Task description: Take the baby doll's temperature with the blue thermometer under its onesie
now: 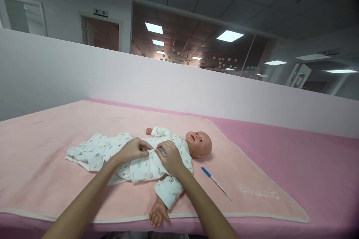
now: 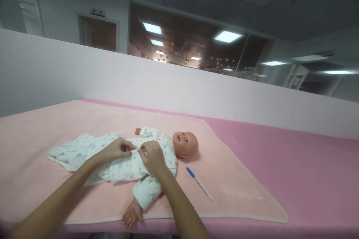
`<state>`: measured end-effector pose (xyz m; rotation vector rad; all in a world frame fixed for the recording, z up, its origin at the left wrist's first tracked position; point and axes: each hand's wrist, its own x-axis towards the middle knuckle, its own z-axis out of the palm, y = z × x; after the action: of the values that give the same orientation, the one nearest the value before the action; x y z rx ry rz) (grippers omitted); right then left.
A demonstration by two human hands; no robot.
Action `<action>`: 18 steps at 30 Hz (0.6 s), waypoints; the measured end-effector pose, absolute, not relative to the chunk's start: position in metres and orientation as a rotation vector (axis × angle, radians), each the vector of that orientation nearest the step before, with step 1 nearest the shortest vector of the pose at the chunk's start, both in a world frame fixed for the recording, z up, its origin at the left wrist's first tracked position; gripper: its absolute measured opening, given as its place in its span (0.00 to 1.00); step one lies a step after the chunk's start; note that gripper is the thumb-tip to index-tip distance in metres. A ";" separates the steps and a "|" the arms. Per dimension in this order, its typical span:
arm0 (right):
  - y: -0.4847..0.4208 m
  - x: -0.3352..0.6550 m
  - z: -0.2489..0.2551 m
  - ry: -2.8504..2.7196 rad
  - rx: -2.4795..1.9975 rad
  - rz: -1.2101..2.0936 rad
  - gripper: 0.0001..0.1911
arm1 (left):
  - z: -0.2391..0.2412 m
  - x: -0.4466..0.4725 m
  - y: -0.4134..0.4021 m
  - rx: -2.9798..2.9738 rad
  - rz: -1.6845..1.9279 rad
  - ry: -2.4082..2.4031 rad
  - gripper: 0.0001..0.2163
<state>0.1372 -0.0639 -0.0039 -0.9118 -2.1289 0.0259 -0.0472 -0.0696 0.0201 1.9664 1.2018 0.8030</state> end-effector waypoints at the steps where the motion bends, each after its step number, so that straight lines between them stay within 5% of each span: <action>1: -0.064 0.137 -0.004 -2.130 -0.914 0.023 0.03 | 0.019 -0.047 -0.069 1.974 0.808 1.209 0.15; 18: -0.063 0.137 -0.005 -2.133 -0.905 0.007 0.03 | 0.010 -0.053 -0.059 2.096 0.821 1.131 0.13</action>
<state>0.1368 -0.0634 -0.0049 -0.9051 -2.1332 0.0071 -0.0529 -0.0592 0.0102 2.0958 1.1306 0.8206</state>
